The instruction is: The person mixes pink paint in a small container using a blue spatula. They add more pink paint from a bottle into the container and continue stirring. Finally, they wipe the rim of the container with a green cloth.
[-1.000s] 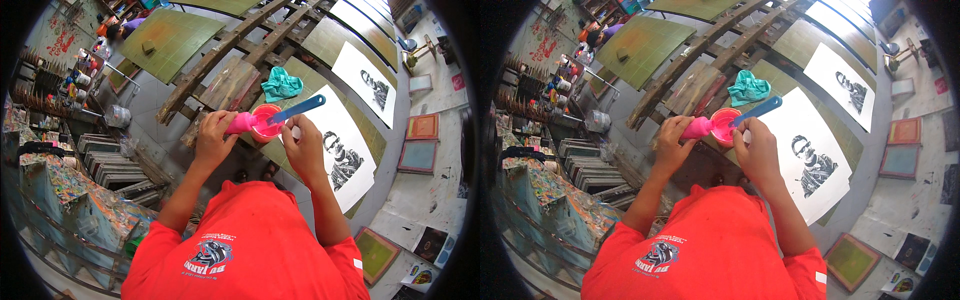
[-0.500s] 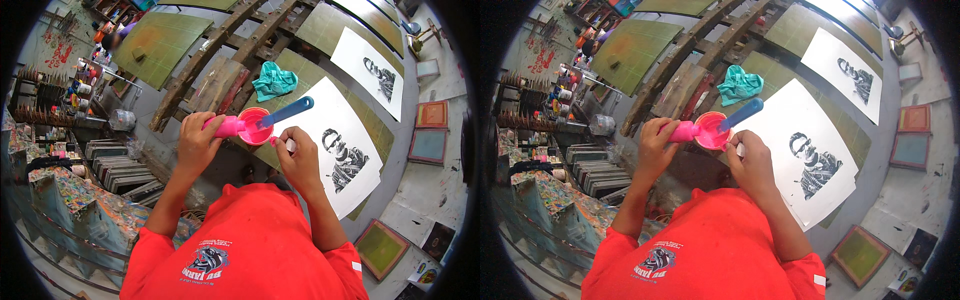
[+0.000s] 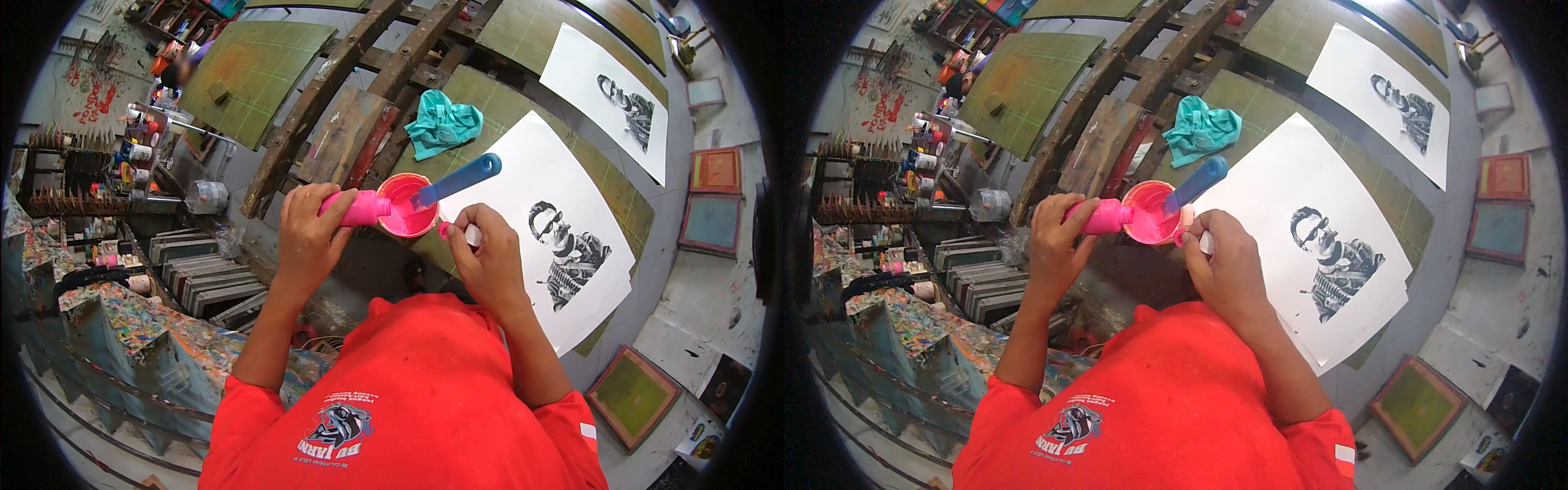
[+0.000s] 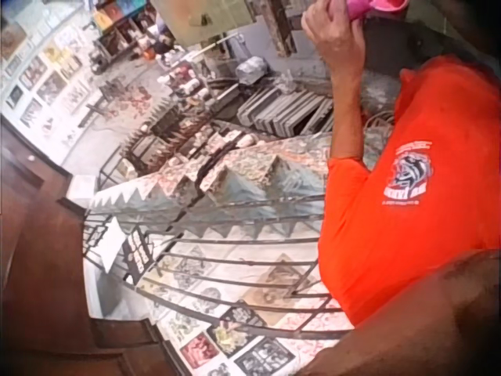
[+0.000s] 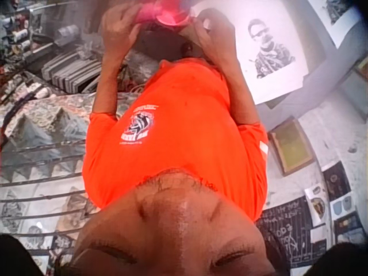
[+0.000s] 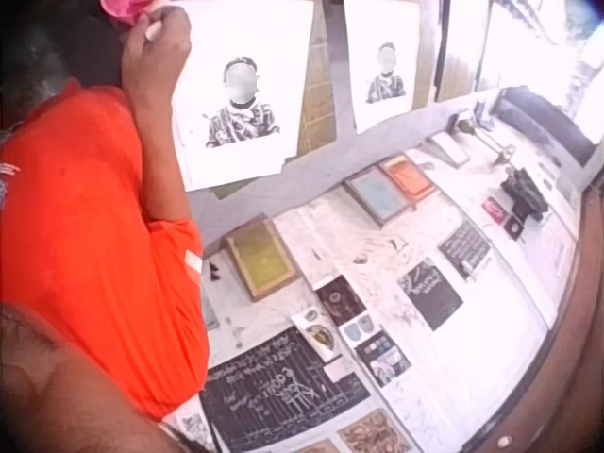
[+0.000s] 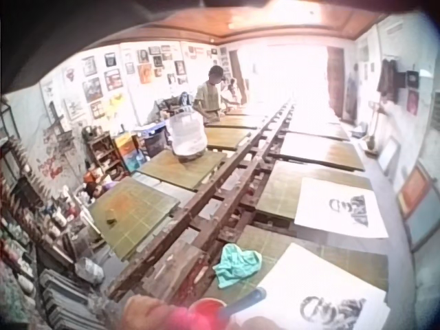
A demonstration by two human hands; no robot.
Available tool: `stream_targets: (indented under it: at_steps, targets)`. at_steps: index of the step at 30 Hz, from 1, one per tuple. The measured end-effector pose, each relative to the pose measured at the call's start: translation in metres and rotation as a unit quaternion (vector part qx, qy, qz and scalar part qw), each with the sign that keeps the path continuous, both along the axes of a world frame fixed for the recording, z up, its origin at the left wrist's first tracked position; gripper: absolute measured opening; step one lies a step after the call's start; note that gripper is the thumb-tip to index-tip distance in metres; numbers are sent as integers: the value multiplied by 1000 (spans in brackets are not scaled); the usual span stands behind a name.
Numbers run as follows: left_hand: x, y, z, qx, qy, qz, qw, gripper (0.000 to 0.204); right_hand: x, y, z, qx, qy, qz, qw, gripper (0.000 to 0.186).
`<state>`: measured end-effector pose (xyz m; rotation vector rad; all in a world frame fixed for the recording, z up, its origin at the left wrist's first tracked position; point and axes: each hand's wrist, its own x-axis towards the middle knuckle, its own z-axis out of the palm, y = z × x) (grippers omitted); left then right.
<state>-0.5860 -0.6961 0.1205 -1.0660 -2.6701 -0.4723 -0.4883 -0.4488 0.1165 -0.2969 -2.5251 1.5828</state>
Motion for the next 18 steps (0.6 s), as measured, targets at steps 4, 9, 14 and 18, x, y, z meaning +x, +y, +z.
stream_targets:
  at_steps: [4, 9, 14, 18]
  targets:
    - [-2, 1, 2, -15, 5, -7, 1000, 54, 0, -1, -10, -18, 57, -17, 998, 13]
    - [-3, 1, 7, -29, 6, -13, 999, 56, 0, -2, -8, -14, 25, -1, 1000, 12]
    - [-6, 1, 10, -47, 17, -22, 998, 60, -1, -7, -16, -33, 48, -7, 998, 11]
    - [-7, 2, 13, -57, 26, -31, 998, 57, -1, -9, -17, -43, 46, -5, 998, 11]
